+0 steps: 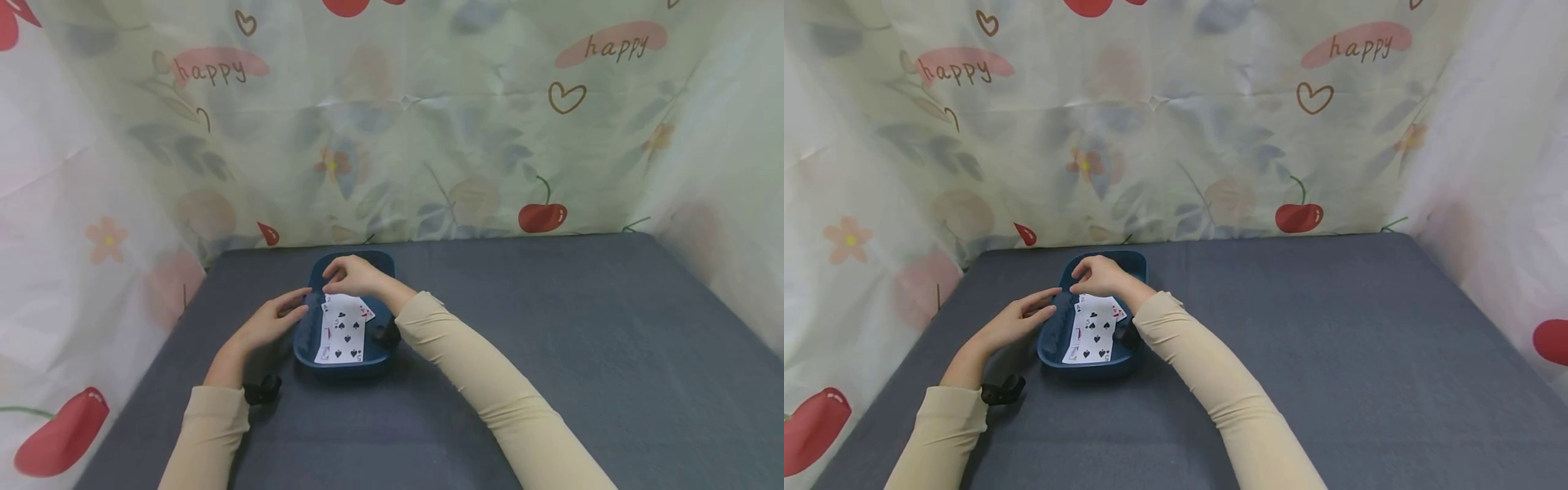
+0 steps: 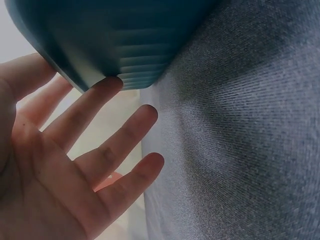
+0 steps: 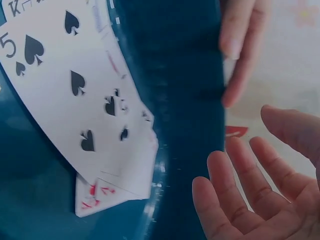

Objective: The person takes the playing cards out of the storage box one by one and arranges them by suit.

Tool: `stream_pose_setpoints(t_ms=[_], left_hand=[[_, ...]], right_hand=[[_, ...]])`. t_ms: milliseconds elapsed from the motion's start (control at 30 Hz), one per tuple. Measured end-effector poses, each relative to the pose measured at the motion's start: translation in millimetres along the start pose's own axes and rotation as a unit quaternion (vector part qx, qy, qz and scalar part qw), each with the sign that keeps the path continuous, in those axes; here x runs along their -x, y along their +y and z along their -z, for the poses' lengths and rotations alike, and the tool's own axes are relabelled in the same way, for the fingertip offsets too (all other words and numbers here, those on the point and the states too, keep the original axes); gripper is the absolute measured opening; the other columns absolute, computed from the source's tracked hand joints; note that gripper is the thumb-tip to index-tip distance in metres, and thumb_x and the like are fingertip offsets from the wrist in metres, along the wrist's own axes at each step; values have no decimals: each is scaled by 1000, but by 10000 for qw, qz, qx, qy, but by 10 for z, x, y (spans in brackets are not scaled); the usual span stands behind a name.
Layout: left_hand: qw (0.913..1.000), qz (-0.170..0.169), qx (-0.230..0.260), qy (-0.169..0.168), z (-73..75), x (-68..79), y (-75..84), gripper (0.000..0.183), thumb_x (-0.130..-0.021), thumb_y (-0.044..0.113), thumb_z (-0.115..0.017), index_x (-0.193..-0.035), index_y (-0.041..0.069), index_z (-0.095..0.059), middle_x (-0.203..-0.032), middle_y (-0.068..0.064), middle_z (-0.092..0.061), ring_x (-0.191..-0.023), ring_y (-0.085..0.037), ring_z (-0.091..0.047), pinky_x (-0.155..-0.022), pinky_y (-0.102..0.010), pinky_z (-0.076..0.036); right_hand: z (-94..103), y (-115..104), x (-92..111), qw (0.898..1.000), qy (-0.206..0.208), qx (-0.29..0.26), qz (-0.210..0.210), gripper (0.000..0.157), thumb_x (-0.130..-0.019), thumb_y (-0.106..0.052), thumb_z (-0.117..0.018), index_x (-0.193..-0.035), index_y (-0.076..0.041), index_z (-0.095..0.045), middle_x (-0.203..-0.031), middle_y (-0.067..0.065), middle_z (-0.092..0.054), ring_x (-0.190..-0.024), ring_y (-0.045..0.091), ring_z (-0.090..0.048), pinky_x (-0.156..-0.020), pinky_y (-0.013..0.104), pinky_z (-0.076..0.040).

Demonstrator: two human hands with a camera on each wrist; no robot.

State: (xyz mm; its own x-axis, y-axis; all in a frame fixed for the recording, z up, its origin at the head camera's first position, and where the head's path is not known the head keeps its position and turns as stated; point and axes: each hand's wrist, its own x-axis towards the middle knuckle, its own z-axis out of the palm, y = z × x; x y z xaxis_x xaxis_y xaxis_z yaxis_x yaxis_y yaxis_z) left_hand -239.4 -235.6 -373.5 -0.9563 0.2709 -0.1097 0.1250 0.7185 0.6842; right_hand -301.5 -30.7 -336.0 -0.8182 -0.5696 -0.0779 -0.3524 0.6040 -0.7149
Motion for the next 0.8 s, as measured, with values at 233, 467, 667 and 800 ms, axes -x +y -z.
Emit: stream_pose_setpoints(t_ms=[233,467,667,800], left_hand=[[10000,-12,23,61,-4,1,-23,53,-99,32,-44,-146,9,-31,-149,-24,-32,-131,-46,-39,-104,-57,-37],[10000,11,9,36,5,16,-22,54,-99,33,-44,-146,11,-30,-150,-23,-30,-132,-46,-37,-104,-59,-36],[10000,5,13,45,3,20,-24,55,-99,35,-44,-147,12,-30,-149,-23,-31,-132,-45,-38,-104,-59,-35],[10000,29,-29,41,-12,9,-33,55,-99,36,-44,-147,13,-29,-150,-22,-31,-132,-44,-37,-104,-58,-35]], right_hand=[[-132,68,-76,9996,-39,-46,-275,33,-86,-18,-67,-116,-8,-61,-109,11,-66,-99,22,-62,-78,25,-50],[-197,99,-82,9965,-569,230,-569,38,-82,-15,-70,-118,-6,-61,-110,11,-66,-94,19,-62,-72,24,-49],[-253,131,-78,9920,-826,489,-820,46,-78,-14,-75,-121,-9,-59,-113,9,-63,-91,16,-58,-73,25,-48],[-307,160,-75,9893,-888,540,-1020,51,-73,-12,-79,-120,-12,-59,-115,8,-61,-88,15,-56,-69,26,-49]])
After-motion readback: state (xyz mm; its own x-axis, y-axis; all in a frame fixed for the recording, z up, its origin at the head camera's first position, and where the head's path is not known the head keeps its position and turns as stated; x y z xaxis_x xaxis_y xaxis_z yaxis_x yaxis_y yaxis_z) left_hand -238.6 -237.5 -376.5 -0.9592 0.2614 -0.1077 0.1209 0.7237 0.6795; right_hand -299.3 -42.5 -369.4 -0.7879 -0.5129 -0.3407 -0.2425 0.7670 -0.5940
